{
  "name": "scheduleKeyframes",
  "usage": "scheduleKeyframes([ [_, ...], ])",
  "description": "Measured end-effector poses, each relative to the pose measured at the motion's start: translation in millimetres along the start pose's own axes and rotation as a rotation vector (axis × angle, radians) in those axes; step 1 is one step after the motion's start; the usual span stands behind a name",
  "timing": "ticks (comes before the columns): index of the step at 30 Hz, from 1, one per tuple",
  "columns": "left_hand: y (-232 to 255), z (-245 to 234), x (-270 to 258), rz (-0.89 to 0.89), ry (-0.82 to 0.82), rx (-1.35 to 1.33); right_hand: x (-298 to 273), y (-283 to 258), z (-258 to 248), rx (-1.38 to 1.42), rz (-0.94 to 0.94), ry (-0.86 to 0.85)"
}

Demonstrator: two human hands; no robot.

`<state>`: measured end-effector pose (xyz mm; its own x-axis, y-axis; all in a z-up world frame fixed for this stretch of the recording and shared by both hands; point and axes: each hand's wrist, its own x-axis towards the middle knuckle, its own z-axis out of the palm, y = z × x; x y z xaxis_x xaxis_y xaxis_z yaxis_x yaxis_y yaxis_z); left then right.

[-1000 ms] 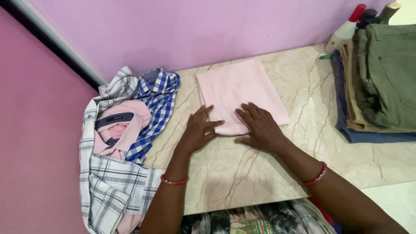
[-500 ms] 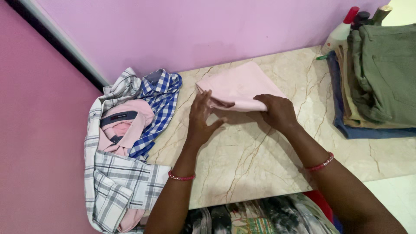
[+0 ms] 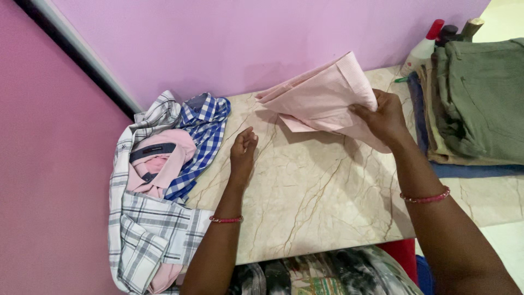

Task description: The person folds a pink shirt on a counter, smoothing the fabric by hand and aligning the sleeves and body into a square shape before placing it on a stack of other folded clothes.

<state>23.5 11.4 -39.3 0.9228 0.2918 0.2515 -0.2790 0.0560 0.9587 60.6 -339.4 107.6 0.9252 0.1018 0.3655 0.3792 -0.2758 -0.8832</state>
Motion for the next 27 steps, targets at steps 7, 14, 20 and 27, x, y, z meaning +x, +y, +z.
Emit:
scheduleKeyframes([
  [7, 11, 14, -7, 0.071, -0.094, 0.1, 32, -53, -27, -0.523, -0.156, -0.141],
  [14, 15, 6, -9, -0.072, -0.112, -0.101, 47, -130, -16, -0.571, -0.098, -0.301],
  [20, 25, -2, -6, -0.267, -0.135, -0.545, 35, -168, -15, -0.234, 0.177, -0.26],
  [27, 51, -4, -22, -0.475, -0.238, -0.825, 22, -75, 6, 0.498, 0.468, 0.041],
])
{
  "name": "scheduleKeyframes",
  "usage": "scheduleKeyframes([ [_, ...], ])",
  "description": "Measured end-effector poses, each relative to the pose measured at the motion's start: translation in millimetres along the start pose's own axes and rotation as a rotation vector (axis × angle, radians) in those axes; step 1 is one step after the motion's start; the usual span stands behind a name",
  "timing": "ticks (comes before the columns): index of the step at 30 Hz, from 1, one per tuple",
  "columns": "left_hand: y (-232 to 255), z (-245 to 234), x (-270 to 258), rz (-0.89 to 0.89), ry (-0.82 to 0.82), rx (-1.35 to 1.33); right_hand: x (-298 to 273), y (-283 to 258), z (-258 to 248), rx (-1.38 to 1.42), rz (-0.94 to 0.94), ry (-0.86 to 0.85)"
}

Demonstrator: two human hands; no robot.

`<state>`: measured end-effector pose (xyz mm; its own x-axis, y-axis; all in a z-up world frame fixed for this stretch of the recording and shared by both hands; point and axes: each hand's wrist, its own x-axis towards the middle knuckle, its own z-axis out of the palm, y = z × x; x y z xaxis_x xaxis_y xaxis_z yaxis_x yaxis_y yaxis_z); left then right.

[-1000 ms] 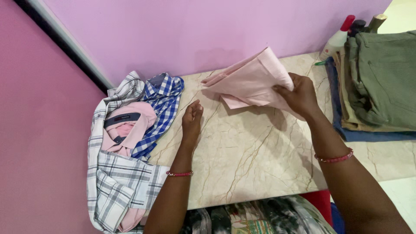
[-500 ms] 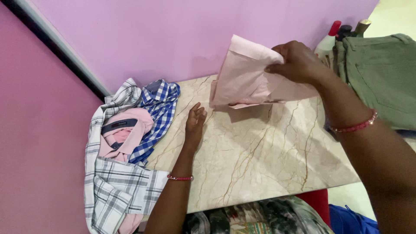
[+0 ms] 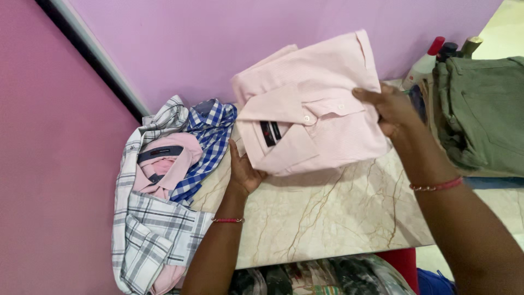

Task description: The person folds a pink shirt on a counter, smoothing the fabric by hand and aligning the sleeves and body into a square shape before placing it on a stack of other folded clothes.

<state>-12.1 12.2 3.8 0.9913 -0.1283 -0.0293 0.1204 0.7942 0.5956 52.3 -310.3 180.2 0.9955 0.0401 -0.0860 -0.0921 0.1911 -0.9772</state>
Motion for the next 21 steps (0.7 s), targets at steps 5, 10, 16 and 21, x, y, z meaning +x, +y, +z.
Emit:
scheduleKeyframes([
  [5, -3, -12, 14, -0.053, -0.04, 0.02, 23, 104, -25, 0.37, 0.11, 0.007],
  [10, -12, -22, 33, 0.083, 0.15, 0.278, 1, 161, -37, 0.387, 0.28, 0.129],
  [16, 2, -34, 69, 0.17, 0.421, 0.469, -58, 167, -33, 0.306, 0.441, -0.081],
  [21, 27, -46, 104, 0.278, 0.414, 0.476, -94, 156, -26, -0.056, 0.566, -0.392],
])
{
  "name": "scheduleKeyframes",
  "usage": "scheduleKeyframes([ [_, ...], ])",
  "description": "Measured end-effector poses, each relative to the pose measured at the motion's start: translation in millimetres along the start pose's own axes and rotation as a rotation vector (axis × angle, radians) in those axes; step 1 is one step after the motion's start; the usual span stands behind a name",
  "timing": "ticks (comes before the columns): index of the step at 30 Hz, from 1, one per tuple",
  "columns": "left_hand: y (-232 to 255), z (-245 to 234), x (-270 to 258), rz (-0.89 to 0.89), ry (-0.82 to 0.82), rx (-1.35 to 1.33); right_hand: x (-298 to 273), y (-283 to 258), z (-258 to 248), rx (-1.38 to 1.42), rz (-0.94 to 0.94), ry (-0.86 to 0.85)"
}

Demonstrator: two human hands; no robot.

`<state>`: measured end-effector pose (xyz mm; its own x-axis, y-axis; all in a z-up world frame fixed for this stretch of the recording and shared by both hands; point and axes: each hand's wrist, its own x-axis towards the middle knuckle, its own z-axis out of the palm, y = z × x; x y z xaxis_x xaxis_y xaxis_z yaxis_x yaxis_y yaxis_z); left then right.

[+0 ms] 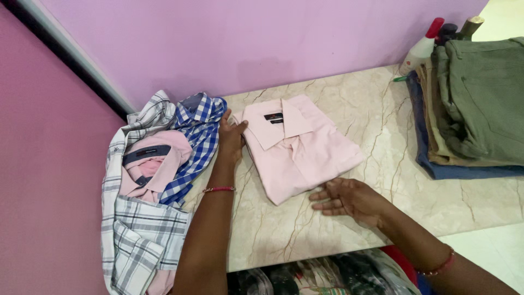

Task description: The person folds a pink shirt on a counter, smoothing the fabric by hand and aligning the sleeves and body into a square shape before placing it on a stack of other folded clothes.

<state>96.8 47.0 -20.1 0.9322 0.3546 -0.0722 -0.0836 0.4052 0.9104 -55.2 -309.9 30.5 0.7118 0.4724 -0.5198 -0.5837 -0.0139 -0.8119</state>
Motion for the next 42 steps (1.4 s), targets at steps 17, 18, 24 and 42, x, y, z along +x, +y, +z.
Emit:
scheduleKeyframes([
  [17, 14, 49, -80, 0.612, -0.285, 1.335, 89, -59, 35, -0.977, -0.941, 0.348],
  [18, 11, 47, -84, 0.649, -0.269, 1.318, 99, -58, 38, -1.02, -0.917, 0.357],
  [24, 9, 32, -88, 0.769, -0.356, 1.227, 124, -45, 39, -1.236, -1.184, 0.31],
  [42, 10, 34, -90, 0.745, -0.401, 1.285, 120, -52, 36, -1.597, -0.87, 0.023],
])
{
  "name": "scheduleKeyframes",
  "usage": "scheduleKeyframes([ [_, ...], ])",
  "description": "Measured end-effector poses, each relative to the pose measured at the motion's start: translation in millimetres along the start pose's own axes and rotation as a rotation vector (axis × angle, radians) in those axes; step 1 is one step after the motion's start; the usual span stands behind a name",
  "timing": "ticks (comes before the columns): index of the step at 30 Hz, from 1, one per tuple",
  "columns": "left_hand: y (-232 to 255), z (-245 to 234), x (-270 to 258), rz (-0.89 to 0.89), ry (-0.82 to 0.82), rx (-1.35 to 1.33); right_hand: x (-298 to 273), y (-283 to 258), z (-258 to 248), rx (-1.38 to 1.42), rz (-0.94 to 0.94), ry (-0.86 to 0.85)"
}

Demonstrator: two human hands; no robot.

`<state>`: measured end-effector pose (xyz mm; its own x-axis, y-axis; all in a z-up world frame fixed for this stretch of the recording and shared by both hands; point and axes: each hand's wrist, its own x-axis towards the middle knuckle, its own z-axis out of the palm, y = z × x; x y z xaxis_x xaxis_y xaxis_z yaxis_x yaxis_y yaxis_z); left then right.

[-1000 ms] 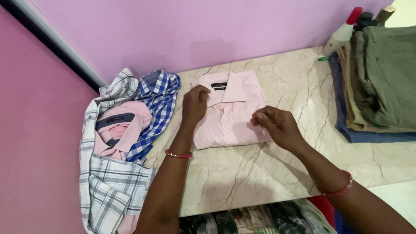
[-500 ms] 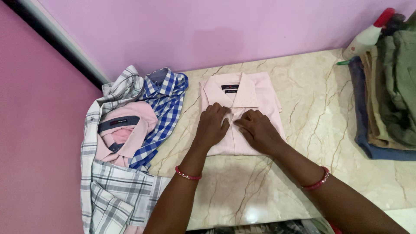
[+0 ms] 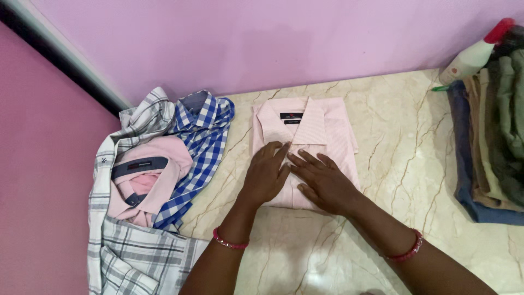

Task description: The person folds a pink shirt on a counter, smoothing the fabric by hand and aligning the sleeves and body into a square shape before placing it on a stack of other folded clothes.

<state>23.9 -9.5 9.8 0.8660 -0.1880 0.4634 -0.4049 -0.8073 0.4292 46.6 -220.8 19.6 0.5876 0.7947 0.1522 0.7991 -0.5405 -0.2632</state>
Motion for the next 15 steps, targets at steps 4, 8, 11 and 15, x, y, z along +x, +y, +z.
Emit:
scheduleKeyframes([
  [4, 7, 2, -5, 0.122, 0.099, 0.129, 3, 4, 2, -0.075, -0.021, 0.035],
  [8, 25, 3, -5, -0.218, -0.079, 0.1, 2, 8, 2, -0.08, 0.027, 0.058],
  [11, 31, 9, -4, -0.24, -0.087, 0.174, 2, 14, 2, -0.125, 0.063, 0.071],
  [15, 26, 19, -7, -0.146, 0.043, 0.194, 7, 24, 2, -0.166, 0.14, 0.037],
])
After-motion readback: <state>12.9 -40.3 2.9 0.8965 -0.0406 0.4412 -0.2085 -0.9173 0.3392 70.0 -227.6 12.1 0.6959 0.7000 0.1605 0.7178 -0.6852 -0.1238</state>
